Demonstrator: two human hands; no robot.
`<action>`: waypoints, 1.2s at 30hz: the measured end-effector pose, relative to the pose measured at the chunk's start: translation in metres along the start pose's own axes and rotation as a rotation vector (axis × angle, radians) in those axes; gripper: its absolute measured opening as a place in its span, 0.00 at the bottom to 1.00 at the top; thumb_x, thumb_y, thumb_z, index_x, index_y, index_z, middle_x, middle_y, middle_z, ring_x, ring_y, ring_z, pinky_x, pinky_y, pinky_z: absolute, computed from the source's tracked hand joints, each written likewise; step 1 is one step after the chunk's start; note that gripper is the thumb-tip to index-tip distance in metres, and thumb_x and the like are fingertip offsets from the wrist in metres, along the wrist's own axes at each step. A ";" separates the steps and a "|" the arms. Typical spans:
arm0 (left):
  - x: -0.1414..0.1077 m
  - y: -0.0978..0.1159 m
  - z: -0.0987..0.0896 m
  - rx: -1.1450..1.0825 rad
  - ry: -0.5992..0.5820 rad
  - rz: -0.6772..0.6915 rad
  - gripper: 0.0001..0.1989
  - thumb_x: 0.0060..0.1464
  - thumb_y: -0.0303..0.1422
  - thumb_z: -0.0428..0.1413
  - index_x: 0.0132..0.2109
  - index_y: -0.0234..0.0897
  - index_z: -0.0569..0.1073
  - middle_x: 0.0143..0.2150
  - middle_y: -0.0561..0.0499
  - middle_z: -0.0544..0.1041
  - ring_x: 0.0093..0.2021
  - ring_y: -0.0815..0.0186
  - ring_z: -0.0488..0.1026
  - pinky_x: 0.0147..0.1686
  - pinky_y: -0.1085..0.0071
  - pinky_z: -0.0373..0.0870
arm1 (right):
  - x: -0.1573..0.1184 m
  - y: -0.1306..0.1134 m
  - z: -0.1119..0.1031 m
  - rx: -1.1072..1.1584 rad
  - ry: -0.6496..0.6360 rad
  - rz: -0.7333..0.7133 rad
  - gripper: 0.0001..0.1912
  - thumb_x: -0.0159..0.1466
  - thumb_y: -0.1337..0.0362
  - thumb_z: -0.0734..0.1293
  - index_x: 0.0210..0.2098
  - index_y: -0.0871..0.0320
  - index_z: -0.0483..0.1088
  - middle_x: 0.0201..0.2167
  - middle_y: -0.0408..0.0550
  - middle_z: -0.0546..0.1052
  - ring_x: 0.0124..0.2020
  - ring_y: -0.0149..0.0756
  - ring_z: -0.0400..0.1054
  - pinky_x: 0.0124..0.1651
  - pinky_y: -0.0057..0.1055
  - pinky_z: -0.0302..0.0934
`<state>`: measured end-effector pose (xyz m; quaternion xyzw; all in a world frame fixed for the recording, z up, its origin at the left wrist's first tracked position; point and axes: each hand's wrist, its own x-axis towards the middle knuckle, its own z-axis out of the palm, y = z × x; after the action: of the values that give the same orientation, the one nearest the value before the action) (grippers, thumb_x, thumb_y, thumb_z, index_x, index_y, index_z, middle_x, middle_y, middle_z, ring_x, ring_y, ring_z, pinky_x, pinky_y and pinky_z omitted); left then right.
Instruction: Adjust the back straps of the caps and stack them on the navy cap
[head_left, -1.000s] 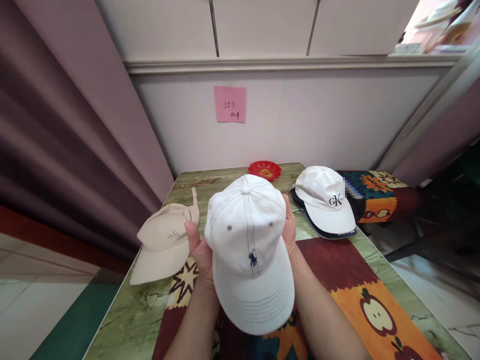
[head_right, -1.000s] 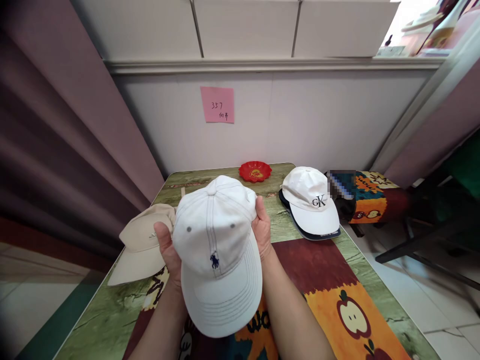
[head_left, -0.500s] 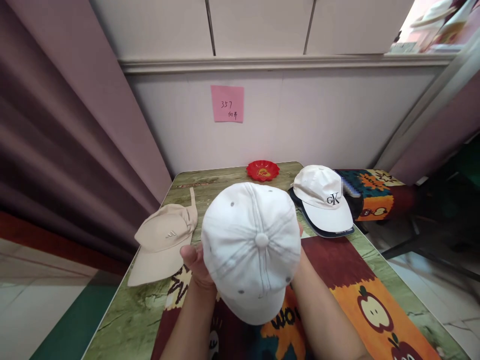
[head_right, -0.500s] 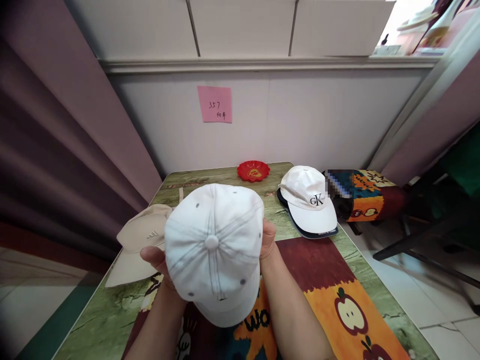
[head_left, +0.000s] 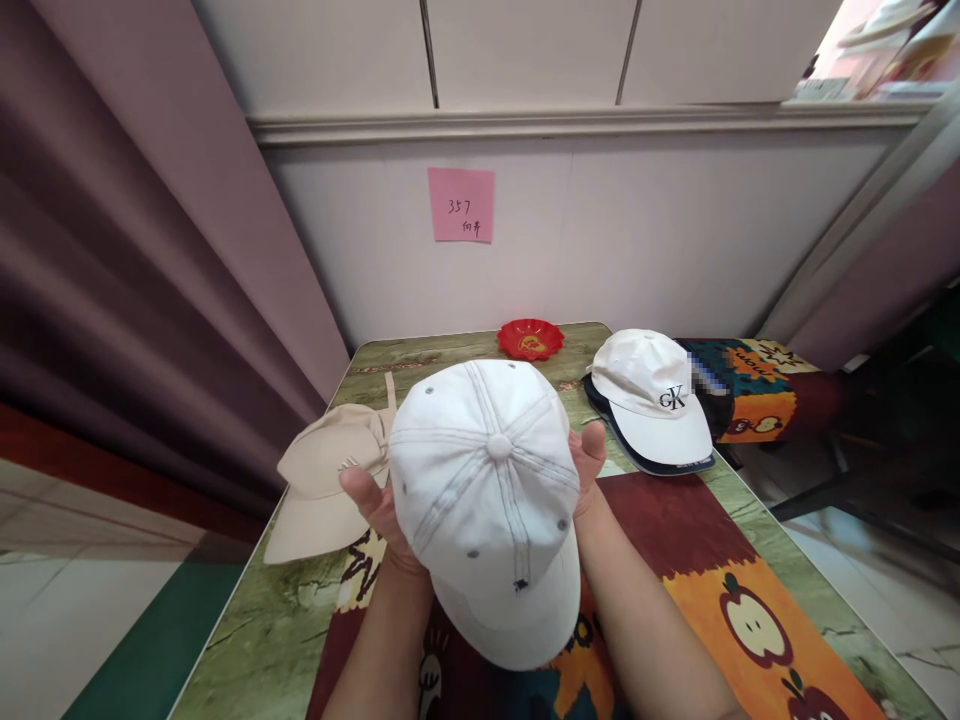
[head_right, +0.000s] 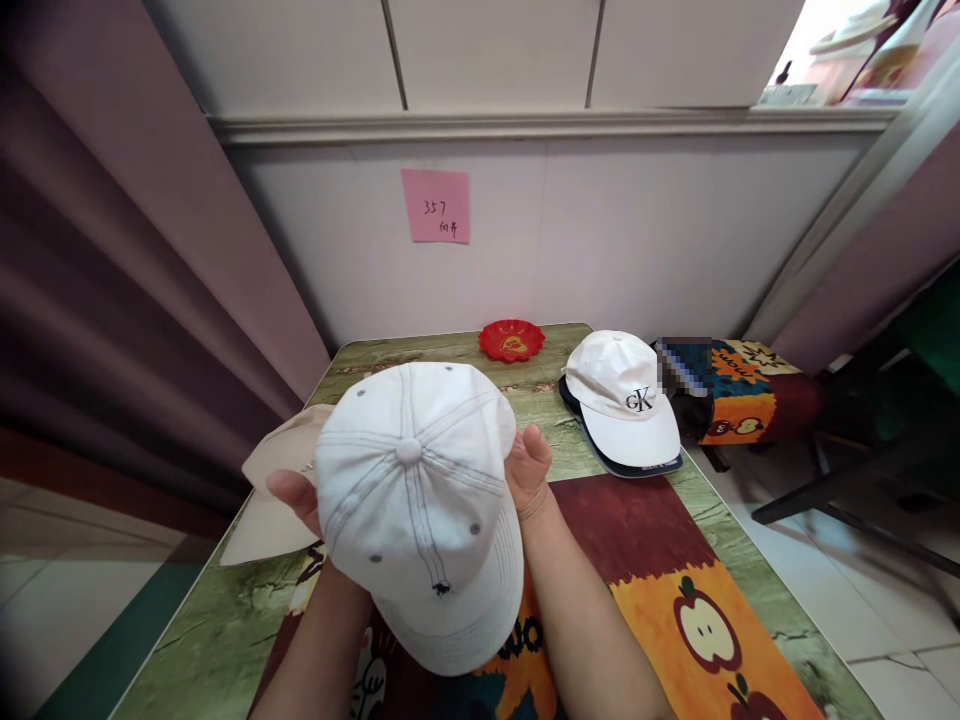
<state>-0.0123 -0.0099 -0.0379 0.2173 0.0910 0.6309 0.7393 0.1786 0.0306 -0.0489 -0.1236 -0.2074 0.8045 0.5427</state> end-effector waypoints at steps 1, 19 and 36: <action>0.001 0.001 -0.002 -0.026 -0.026 -0.002 0.47 0.51 0.69 0.35 0.58 0.42 0.76 0.54 0.44 0.80 0.68 0.45 0.60 0.67 0.47 0.49 | 0.001 0.001 0.006 0.021 0.003 -0.033 0.38 0.57 0.33 0.59 0.48 0.56 0.76 0.51 0.56 0.79 0.64 0.52 0.63 0.67 0.59 0.48; 0.032 -0.013 0.029 -0.051 0.218 -0.463 0.27 0.66 0.41 0.46 0.65 0.31 0.67 0.53 0.37 0.80 0.56 0.49 0.75 0.62 0.51 0.64 | 0.030 -0.016 0.006 0.258 0.289 -0.284 0.29 0.67 0.42 0.56 0.48 0.57 0.76 0.44 0.50 0.82 0.60 0.46 0.68 0.66 0.48 0.56; 0.043 -0.040 0.014 0.195 0.398 0.029 0.16 0.62 0.31 0.56 0.56 0.31 0.75 0.48 0.40 0.82 0.55 0.53 0.76 0.59 0.57 0.71 | -0.064 0.027 0.057 0.187 0.407 -0.153 0.27 0.68 0.48 0.62 0.58 0.60 0.69 0.52 0.53 0.79 0.52 0.41 0.75 0.55 0.38 0.69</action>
<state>0.0368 0.0246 -0.0368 0.1605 0.2925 0.6602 0.6729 0.1564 -0.0490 -0.0131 -0.2164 -0.0272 0.7351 0.6419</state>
